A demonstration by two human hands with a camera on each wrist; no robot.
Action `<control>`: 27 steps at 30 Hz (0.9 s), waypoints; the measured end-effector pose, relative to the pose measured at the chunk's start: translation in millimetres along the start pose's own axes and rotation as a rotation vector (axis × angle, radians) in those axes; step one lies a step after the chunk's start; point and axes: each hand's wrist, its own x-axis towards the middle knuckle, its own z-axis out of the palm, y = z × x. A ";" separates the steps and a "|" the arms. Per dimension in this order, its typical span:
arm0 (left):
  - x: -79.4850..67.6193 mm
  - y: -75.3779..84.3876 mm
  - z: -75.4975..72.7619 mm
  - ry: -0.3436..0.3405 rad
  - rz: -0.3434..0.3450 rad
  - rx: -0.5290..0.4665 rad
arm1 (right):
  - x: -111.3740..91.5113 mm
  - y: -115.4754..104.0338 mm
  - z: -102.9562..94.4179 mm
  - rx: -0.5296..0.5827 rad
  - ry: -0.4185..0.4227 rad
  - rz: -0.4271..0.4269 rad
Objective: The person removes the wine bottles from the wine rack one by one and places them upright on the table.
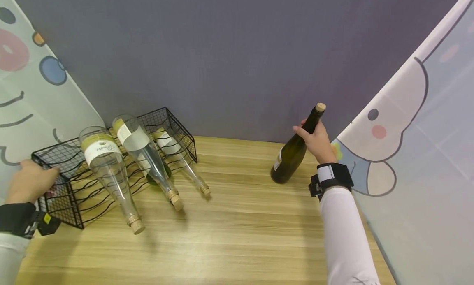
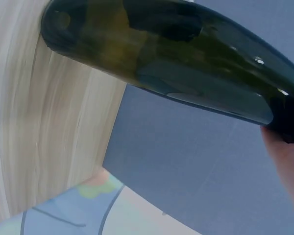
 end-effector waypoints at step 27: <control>0.8 1.3 -1.6 0.002 0.005 -0.010 | -4.4 26.7 -42.7 -0.053 0.311 0.323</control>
